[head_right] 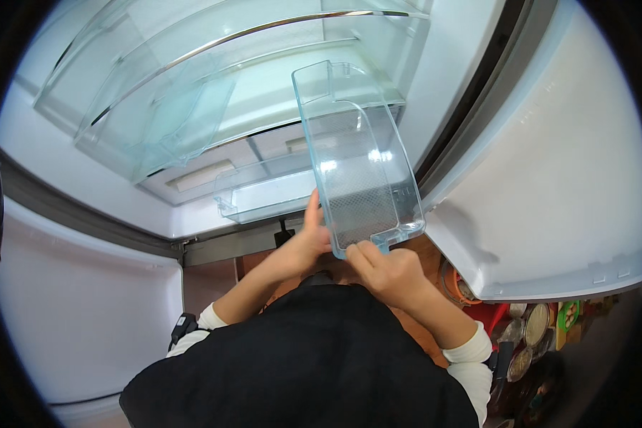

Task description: The person installs clear plastic refrigerator shelves and door bins into an empty refrigerator. They repeatedly remove and reposition the components to align them with the internal rails and door slots.

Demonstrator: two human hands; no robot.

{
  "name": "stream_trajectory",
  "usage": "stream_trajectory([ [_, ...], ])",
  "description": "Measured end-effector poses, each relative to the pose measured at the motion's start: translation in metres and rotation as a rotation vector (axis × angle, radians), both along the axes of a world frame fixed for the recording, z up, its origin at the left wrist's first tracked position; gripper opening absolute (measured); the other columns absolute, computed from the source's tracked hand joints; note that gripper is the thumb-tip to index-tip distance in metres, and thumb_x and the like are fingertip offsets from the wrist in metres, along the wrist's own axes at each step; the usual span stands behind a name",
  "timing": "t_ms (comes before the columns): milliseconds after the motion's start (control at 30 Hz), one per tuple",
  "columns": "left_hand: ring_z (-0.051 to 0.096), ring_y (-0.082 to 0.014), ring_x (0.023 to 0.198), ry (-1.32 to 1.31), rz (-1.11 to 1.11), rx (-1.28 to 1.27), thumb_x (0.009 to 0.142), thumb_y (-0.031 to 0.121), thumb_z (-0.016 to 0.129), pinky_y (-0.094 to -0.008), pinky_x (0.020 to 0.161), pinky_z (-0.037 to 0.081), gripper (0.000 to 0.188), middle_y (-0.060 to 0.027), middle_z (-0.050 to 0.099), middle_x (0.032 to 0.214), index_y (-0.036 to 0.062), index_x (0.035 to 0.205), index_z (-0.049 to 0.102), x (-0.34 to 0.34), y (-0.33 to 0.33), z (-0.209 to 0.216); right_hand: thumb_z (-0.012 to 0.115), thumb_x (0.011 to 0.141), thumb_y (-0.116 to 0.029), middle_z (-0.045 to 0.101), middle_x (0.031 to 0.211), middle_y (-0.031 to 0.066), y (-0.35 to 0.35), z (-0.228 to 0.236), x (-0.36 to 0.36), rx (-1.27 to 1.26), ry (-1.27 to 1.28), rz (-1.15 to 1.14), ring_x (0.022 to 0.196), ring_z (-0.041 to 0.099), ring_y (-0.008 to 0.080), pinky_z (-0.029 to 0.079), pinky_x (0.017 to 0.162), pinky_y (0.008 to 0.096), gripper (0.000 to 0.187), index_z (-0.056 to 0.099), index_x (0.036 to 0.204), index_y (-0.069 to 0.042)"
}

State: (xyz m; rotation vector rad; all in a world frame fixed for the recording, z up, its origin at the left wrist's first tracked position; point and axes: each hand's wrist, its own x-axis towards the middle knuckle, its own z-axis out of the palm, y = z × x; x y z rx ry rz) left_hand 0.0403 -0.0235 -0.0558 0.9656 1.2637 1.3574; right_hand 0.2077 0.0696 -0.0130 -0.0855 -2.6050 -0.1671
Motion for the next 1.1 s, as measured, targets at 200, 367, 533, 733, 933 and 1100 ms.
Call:
stream_trajectory([
  [200,0.044,-0.027,0.112,-0.096,0.121,0.048,0.074,0.01,0.057,-0.037,0.091,0.042,0.089,-0.0151,0.019,0.145,0.0113,0.146,0.005,0.01,-0.007,0.0,0.066,0.073,-0.013,0.064,0.099,0.0027,-0.036,-0.011,0.0,-0.184,0.101,0.058,0.048,0.054,0.0109,0.038,0.039,0.0229,0.028,0.064,0.1,-0.006],
  [367,0.05,-0.0278,0.11,-0.095,-0.095,-0.048,0.059,0.018,0.055,-0.0369,0.092,0.041,0.089,-0.0151,0.032,0.142,0.0093,0.143,0.027,-0.061,-0.043,-0.002,0.071,0.072,-0.005,0.061,0.087,0.0059,-0.024,-0.006,0.051,-1.124,0.446,-0.019,0.055,0.054,0.0096,0.041,0.047,0.0212,0.021,0.061,0.091,-0.003],
  [533,0.052,-0.0239,0.107,-0.104,-0.319,-0.139,0.049,0.012,0.057,-0.0324,0.095,0.038,0.085,-0.016,0.048,0.13,0.0025,0.132,0.046,-0.105,-0.052,-0.012,0.064,0.083,-0.041,0.043,0.123,0.015,0.009,-0.058,0.098,-1.894,0.666,-0.394,0.092,0.056,0.0213,0.05,0.074,0.0315,0.072,0.03,0.135,-0.004],
  [733,0.056,-0.0196,0.099,-0.047,-0.676,-0.235,0.055,0.008,0.06,-0.0278,0.088,0.043,0.068,-0.0139,0.057,0.119,0.0003,0.122,0.056,-0.099,0.013,-0.027,0.063,0.073,-0.061,0.021,0.144,0.0214,-0.004,-0.1,0.145,-2.209,0.613,0.093,0.122,0.041,0.0407,0.046,0.087,0.0506,0.106,0.002,0.146,-0.012],
  [933,0.059,-0.0277,0.101,-0.185,-0.796,-0.282,0.083,0.033,0.057,-0.0365,0.095,0.04,0.058,-0.018,0.052,0.127,-0.0004,0.129,0.047,-0.05,0.088,-0.035,0.061,0.074,-0.059,0.027,0.139,0.0204,-0.03,-0.103,0.19,-2.091,0.909,-0.242,0.116,0.046,0.0407,0.048,0.083,0.0518,0.101,0.005,0.146,-0.017],
  [1100,0.034,-0.0366,0.126,-0.22,-0.593,-0.241,0.091,0.057,0.036,-0.0532,0.092,0.041,0.077,-0.0176,0.021,0.145,0.0062,0.144,0.012,0.006,0.115,-0.054,0.061,0.069,-0.064,0.031,0.137,0.0177,-0.072,-0.122,0.231,-1.961,1.32,-0.428,0.112,0.048,0.0407,0.046,0.083,0.053,0.102,0.011,0.145,-0.017],
])
